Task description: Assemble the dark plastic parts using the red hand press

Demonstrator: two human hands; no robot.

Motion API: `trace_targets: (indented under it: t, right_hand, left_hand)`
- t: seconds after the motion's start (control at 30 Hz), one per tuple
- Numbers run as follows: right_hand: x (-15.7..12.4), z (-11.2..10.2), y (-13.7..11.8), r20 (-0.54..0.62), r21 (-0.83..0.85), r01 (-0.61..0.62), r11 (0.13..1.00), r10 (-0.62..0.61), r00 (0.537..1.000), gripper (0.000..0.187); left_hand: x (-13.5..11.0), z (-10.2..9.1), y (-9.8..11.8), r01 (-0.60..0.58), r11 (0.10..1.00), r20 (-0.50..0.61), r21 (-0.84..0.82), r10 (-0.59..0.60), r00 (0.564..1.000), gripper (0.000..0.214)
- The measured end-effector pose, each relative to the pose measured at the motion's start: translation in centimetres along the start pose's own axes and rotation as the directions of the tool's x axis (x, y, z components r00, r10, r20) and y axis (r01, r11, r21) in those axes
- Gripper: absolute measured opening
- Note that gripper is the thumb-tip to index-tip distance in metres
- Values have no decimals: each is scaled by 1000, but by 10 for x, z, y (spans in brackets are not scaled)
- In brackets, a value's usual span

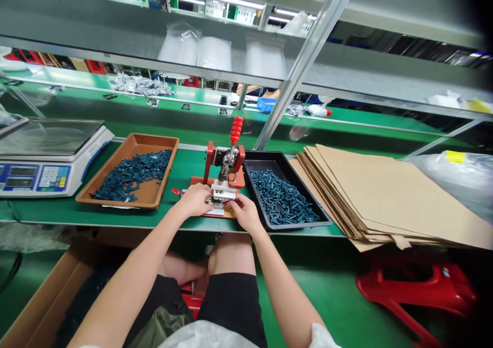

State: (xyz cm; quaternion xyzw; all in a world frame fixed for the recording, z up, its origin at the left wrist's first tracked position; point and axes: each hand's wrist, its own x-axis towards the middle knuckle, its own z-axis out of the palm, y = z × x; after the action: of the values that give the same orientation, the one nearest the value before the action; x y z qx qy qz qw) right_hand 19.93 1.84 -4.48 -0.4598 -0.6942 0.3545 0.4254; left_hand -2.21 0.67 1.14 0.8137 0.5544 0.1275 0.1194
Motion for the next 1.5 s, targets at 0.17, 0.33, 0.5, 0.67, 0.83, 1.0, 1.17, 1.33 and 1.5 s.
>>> trace_targets:
  t: [0.17,0.33,0.5,0.67,0.83,1.0,1.17,1.33,1.5]
  right_hand:
    - [13,15,0,38,47,58,997,-60,997,21]
    - [17,29,3,67,4,69,998,-69,995,21]
    - [14,31,3,8,-92,125,988,-125,992,19]
    - [13,31,-3,-5,-63,123,990,-124,992,18]
    - [14,32,-3,-9,-44,146,988,-146,989,19]
    - [15,31,-2,17,-80,182,980,-181,983,21]
    - [14,32,-5,9,-115,239,964,-239,971,23]
    - [16,31,-5,19,-108,308,945,-308,951,28]
    - [14,31,-7,14,-88,311,946,-311,950,23]
  left_hand:
    - [-4,3,1,-25,1000,-71,-6,24,997,21]
    - [-4,3,2,-11,999,-56,-33,10,998,21]
    - [-4,2,4,20,999,-46,-44,-22,999,23]
    - [-3,3,4,12,1000,-50,-26,-13,999,24]
    - [-2,3,3,21,1000,-48,-21,-22,999,26]
    - [-2,3,3,36,999,-51,-11,-36,998,26]
    - [-3,4,2,37,999,-49,-3,-37,998,27]
    - [-3,4,2,43,999,-59,-6,-43,997,28]
    - [-1,6,1,36,999,-60,15,-35,998,28]
